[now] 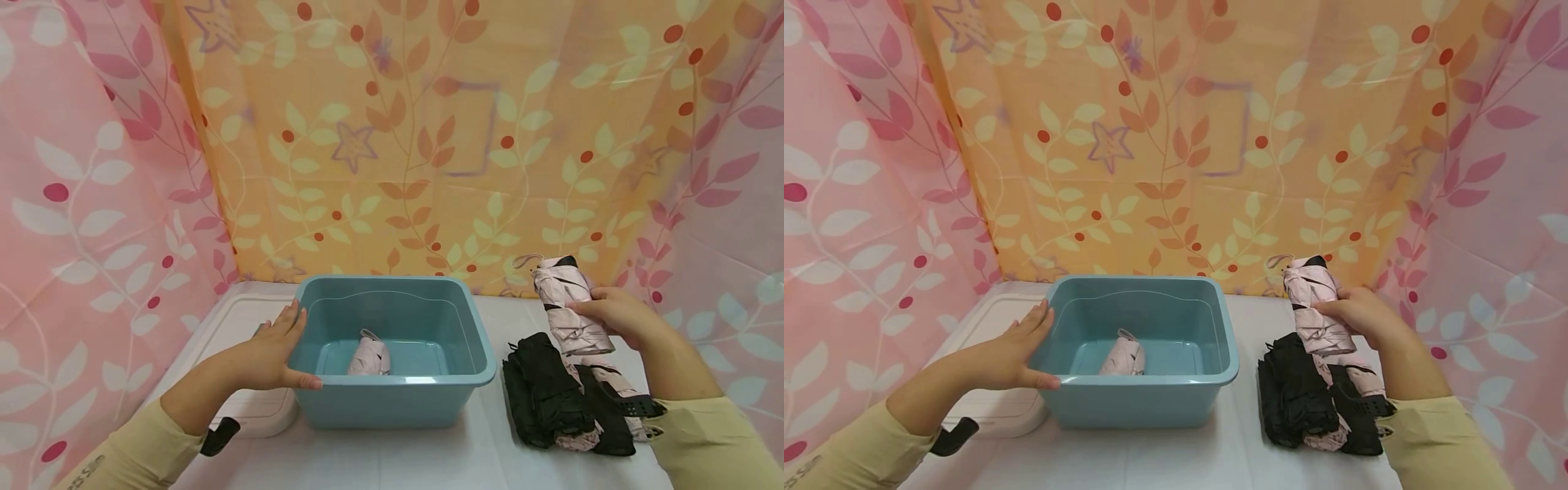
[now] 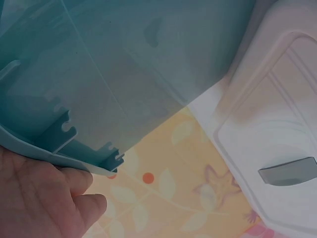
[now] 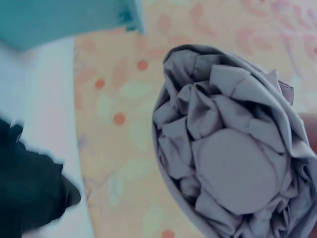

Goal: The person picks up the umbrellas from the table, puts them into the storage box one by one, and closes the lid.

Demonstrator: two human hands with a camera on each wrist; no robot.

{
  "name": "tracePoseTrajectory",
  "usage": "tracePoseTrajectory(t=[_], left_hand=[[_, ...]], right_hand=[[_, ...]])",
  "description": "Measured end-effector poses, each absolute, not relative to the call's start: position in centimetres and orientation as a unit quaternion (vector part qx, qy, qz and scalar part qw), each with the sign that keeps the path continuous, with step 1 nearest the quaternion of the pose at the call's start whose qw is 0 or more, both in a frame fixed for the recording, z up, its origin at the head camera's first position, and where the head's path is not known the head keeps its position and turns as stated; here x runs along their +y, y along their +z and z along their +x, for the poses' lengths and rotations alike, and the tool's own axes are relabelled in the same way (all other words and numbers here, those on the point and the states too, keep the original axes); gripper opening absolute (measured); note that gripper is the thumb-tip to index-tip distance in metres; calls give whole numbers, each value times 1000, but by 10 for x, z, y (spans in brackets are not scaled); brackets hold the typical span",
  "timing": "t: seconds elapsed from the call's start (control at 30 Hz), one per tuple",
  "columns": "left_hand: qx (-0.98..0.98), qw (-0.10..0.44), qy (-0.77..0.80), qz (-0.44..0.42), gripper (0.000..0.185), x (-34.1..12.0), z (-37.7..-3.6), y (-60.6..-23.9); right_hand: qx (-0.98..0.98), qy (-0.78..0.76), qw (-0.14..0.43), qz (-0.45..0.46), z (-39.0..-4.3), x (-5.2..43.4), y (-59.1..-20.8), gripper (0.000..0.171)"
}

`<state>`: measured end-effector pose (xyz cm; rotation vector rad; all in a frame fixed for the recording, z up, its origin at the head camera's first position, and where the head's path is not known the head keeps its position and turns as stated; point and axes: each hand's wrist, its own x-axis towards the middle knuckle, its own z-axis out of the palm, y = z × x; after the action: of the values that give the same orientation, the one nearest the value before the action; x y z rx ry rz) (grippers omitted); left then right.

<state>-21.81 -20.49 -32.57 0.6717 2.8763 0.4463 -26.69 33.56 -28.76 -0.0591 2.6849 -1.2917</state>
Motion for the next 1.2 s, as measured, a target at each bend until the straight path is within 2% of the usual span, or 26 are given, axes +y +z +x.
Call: tracePoseTrajectory(t=[0.47,1.2], left_hand=[[961,81,148,219,124,-203,-217,-324],[961,85,154,213,125,-202,-215,-322]], right_hand=[[867,-482,97,-76,-284,265,-262,43],[839,-511,152,-112,-310,161,-260,25]])
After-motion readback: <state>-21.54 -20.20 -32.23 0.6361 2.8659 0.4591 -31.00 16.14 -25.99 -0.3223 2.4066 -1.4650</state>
